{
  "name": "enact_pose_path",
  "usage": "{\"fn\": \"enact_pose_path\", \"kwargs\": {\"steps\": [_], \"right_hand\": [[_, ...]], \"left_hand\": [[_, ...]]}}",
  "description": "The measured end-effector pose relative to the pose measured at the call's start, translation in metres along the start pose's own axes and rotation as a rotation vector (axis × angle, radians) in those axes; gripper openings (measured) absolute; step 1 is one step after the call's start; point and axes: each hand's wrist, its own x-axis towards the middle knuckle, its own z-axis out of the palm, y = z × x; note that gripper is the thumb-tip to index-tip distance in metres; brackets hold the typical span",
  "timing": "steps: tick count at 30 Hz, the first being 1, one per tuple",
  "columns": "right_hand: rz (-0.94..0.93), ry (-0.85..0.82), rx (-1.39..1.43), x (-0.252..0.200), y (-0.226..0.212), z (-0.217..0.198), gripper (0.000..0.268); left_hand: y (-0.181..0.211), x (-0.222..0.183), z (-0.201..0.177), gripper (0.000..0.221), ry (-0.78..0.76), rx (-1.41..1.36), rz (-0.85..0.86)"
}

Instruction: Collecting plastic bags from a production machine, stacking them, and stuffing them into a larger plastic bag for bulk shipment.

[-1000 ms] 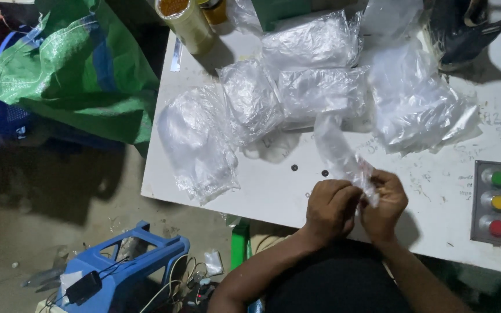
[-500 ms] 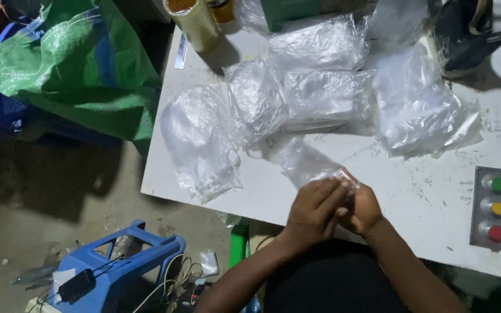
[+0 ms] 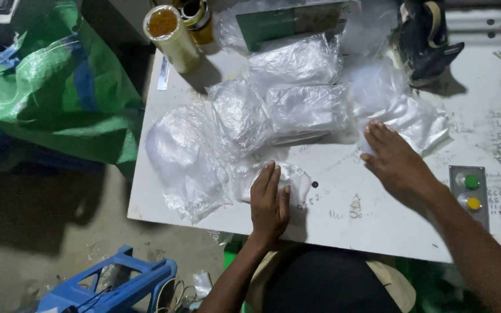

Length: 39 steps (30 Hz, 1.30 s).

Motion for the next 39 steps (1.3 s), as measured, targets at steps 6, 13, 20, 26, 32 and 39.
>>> {"fn": "enact_pose_path", "kwargs": {"steps": [6,13,20,26,32,39], "right_hand": [[-0.165,0.823,0.085,0.043,0.096,-0.025,0.032],[0.310,0.422,0.015,0.073,0.044,-0.042,0.108],[0.484,0.244,0.682,0.023,0.005,-0.034,0.048],[0.435,0.011,1.076,-0.018,0.031,0.033,0.047],[0.121,0.429,0.767,-0.003,0.052,0.023,0.051],[0.072,0.501,-0.042,0.093,0.036,-0.021,0.079]], "left_hand": [[0.032,0.006,0.000,0.024,0.120,-0.140,-0.030],[0.049,0.008,0.010,0.023,0.068,-0.262,-0.106],[0.082,0.046,0.035,0.087,-0.298,-0.585,-0.592],[0.092,0.066,0.070,0.078,-0.496,-1.047,-1.133],[0.024,-0.001,0.119,0.043,-0.367,-1.069,-1.151],[0.062,0.028,0.033,0.019,-0.417,-1.074,-0.851]]}}
